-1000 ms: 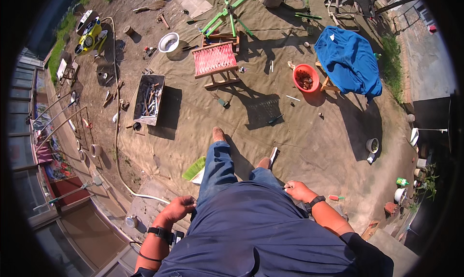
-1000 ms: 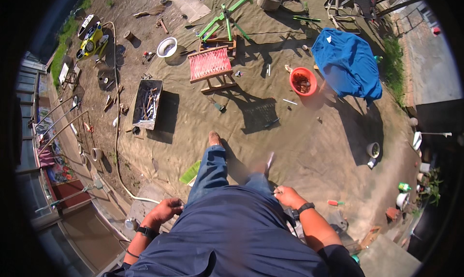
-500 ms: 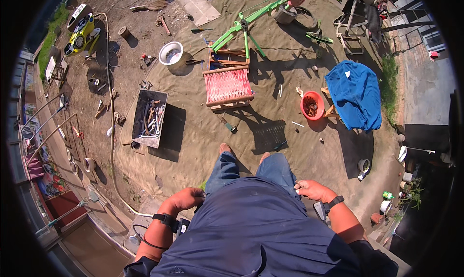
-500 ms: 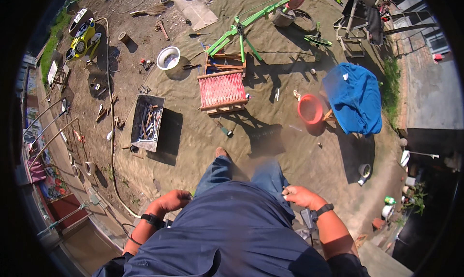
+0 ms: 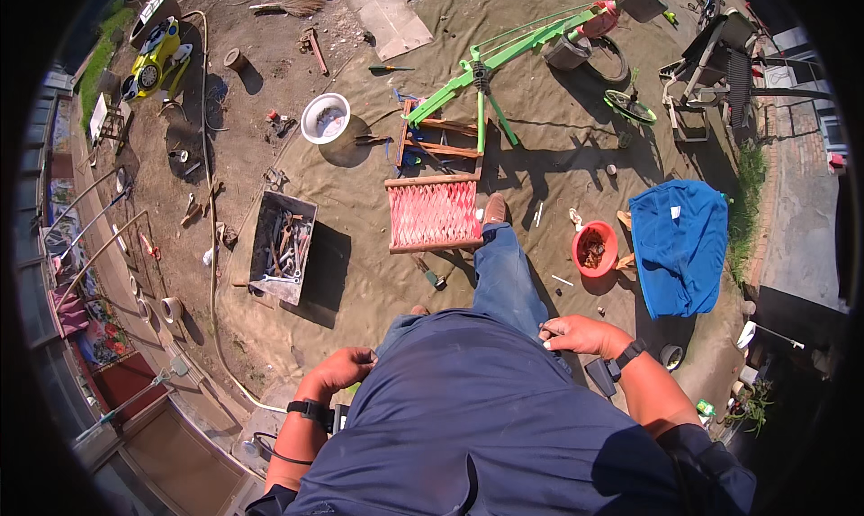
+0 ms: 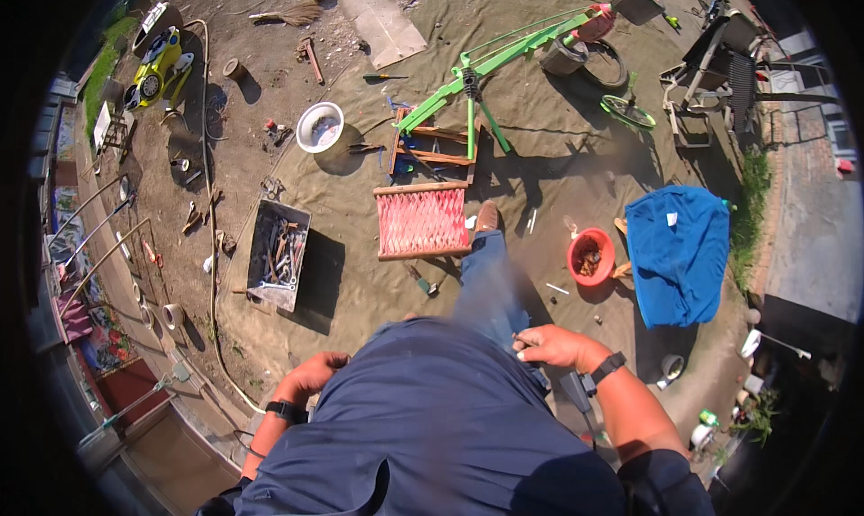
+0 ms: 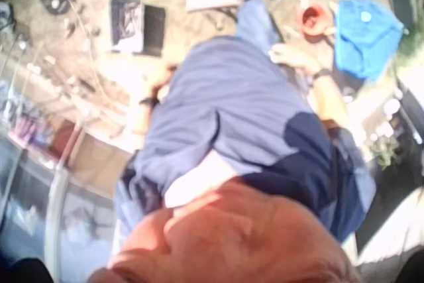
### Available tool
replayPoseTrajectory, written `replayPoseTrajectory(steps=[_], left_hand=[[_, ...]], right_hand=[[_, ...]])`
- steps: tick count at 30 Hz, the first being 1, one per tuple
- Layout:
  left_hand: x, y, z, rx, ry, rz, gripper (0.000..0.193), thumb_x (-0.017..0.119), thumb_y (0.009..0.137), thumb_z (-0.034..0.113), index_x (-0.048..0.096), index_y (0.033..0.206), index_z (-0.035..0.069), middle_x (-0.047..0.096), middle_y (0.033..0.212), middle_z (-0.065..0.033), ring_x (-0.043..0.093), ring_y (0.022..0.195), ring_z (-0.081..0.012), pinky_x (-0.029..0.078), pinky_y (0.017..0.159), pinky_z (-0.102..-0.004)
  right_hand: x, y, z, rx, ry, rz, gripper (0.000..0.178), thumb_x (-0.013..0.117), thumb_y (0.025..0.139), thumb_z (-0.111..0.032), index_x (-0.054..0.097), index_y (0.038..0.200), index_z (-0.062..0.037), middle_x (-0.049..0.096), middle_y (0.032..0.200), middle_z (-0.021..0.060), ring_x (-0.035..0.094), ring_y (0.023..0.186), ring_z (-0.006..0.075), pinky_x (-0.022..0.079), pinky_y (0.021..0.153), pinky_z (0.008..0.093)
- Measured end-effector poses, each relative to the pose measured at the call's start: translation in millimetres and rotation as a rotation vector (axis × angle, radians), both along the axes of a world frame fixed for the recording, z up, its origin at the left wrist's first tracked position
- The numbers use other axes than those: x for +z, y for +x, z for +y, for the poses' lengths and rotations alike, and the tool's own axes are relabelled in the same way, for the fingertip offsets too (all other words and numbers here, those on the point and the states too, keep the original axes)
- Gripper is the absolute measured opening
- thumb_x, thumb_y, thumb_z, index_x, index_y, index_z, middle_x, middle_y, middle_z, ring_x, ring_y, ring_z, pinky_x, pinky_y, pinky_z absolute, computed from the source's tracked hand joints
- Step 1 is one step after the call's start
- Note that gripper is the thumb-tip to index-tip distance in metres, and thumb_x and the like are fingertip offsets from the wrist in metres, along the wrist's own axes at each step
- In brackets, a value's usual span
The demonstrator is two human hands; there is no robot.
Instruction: The person walks barefoot across a cluttered outdoor yard and sits on a low wooden stool. They use a hammer to repeatedly strike a black gear component attached to a green bicycle frame, adjusting the part with their hands between strikes.
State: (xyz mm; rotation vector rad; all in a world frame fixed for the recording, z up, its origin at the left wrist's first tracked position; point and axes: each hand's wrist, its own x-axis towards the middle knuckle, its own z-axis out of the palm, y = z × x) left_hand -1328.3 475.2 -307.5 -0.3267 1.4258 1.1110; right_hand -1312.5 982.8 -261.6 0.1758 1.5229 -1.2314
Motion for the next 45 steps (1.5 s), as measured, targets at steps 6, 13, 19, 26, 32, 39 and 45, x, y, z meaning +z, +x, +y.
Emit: replayPoseTrajectory(steps=[6,13,19,26,32,39,45], left_hand=[[25.8,-88.3,40.2,-0.054,-0.027,-0.052,0.008,0.064,0.090,0.008,0.066,0.093,0.001,0.065,0.080,0.0002,0.059,0.076,-0.0102,0.050,0.072,-0.0285],[24.6,-192.9,30.5,-0.128,0.063,-0.227,0.012,0.067,0.090,0.008,0.070,0.100,0.002,0.070,0.089,0.0017,0.060,0.084,-0.0080,0.049,0.078,-0.0269],[-40.2,-359.3,11.6,-0.265,0.114,-0.241,0.013,0.065,0.091,0.009,0.068,0.100,0.000,0.070,0.083,-0.0049,0.067,0.075,-0.0143,0.054,0.072,-0.0300],[-162.7,-469.0,76.9,-0.316,0.090,0.119,0.016,0.061,0.090,0.008,0.065,0.103,-0.001,0.068,0.081,-0.0063,0.066,0.074,-0.0140,0.054,0.071,-0.0280],[-326.4,-481.3,158.0,-0.088,-0.118,0.260,0.026,0.062,0.090,0.011,0.063,0.113,-0.001,0.066,0.085,-0.0060,0.061,0.074,-0.0138,0.051,0.068,-0.0282],[-492.9,-459.0,227.8,0.251,-0.304,-0.015,0.054,0.065,0.088,0.009,0.048,0.138,-0.002,0.056,0.134,-0.0245,0.057,0.120,-0.0292,0.047,0.096,-0.0338],[-564.0,-465.3,257.9,0.345,-0.408,-0.166,0.059,0.062,0.089,0.012,0.044,0.144,0.014,0.058,0.119,-0.0092,0.053,0.098,-0.0214,0.047,0.080,-0.0398]], right_hand=[[-24.6,-94.1,45.9,0.043,-0.096,-0.083,0.038,0.068,0.088,-0.023,0.064,0.115,0.0045,0.067,0.108,0.0071,0.060,0.100,0.0151,0.048,0.090,0.0303],[-26.5,-160.2,39.8,0.051,-0.062,-0.243,0.031,0.068,0.088,-0.022,0.066,0.109,0.0006,0.065,0.104,0.0048,0.057,0.106,0.0162,0.043,0.095,0.0292],[-39.7,-210.5,-9.3,0.065,0.018,-0.294,0.028,0.067,0.087,-0.020,0.067,0.107,-0.0023,0.068,0.101,0.0023,0.060,0.093,0.0131,0.047,0.087,0.0292],[-69.4,-299.8,-22.7,0.100,0.112,-0.305,0.026,0.067,0.088,-0.026,0.070,0.096,-0.0020,0.070,0.096,0.0080,0.063,0.111,0.0233,0.045,0.098,0.0322],[-221.0,-406.2,-5.9,-0.146,0.091,0.136,0.033,0.046,0.098,-0.018,0.064,0.080,0.0038,0.064,0.076,0.0092,0.061,0.083,0.0239,0.042,0.104,0.0355],[-323.1,-456.2,17.1,-0.646,0.058,-0.038,0.021,0.047,0.097,-0.014,0.062,0.094,0.0004,0.058,0.082,0.0030,0.056,0.067,0.0118,0.046,0.065,0.0248],[-369.1,-477.2,44.9,-0.693,0.089,0.236,0.022,0.048,0.098,-0.011,0.064,0.096,0.0027,0.062,0.087,0.0088,0.061,0.082,0.0192,0.047,0.074,0.0296]])
